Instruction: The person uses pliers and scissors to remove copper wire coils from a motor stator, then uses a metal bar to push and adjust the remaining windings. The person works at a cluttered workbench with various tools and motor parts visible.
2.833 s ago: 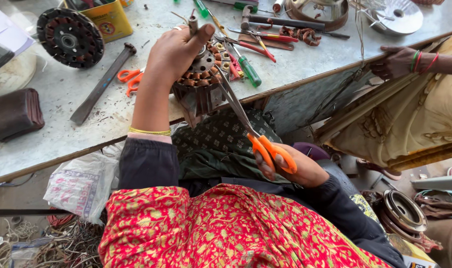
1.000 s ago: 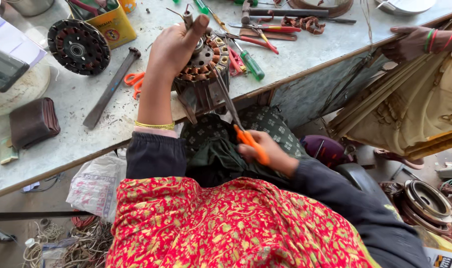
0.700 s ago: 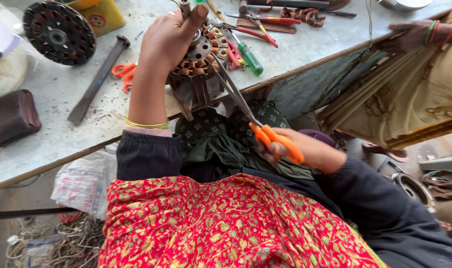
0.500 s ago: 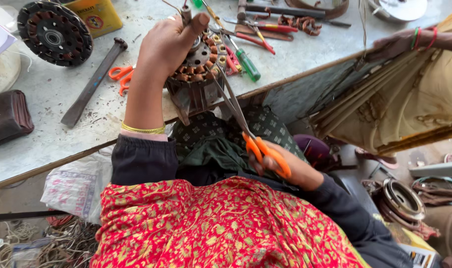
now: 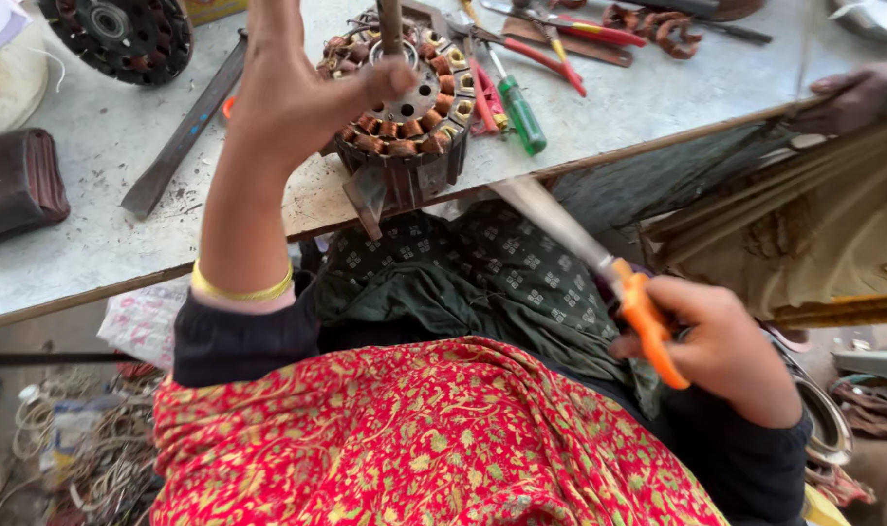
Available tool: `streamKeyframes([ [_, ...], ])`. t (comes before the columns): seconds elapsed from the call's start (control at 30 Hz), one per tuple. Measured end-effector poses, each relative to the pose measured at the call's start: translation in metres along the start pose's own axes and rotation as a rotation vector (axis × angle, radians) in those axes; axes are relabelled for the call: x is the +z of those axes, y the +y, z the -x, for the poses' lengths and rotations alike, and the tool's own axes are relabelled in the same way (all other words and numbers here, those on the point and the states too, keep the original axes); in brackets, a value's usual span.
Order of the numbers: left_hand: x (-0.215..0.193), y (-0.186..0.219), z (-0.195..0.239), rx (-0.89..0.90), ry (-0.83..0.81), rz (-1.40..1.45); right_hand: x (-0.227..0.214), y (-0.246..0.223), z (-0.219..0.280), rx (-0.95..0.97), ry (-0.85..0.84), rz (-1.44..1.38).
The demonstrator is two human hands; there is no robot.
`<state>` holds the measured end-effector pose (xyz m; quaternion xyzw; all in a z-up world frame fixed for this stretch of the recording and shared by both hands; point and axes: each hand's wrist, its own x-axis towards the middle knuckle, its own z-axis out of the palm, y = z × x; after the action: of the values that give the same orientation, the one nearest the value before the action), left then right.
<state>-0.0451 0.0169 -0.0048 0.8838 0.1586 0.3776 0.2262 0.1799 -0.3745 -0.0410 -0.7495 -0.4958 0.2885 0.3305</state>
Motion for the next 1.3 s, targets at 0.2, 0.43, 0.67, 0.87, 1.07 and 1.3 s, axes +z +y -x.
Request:
streamKeyframes([
  [0.2, 0.001, 0.022, 0.011, -0.231, -0.221, 0.016, 0.018, 0.005, -0.041, -0.013, 0.104, -0.165],
  [0.43, 0.007, 0.026, 0.014, -0.158, -0.240, -0.125, 0.028, 0.034, -0.062, 0.073, 0.035, -0.287],
  [0.67, 0.006, 0.026, 0.019, -0.133, -0.222, -0.166, 0.032, 0.048, -0.072, 0.018, -0.005, -0.293],
  [0.87, 0.007, 0.028, 0.022, -0.114, -0.220, -0.194, 0.036, 0.050, -0.076, 0.058, -0.032, -0.266],
  [1.07, 0.007, 0.028, 0.022, -0.104, -0.234, -0.217, 0.039, 0.051, -0.078, 0.057, -0.049, -0.194],
  [1.3, 0.006, 0.030, 0.021, -0.128, -0.242, -0.203, 0.040, 0.053, -0.081, 0.012, -0.056, -0.180],
])
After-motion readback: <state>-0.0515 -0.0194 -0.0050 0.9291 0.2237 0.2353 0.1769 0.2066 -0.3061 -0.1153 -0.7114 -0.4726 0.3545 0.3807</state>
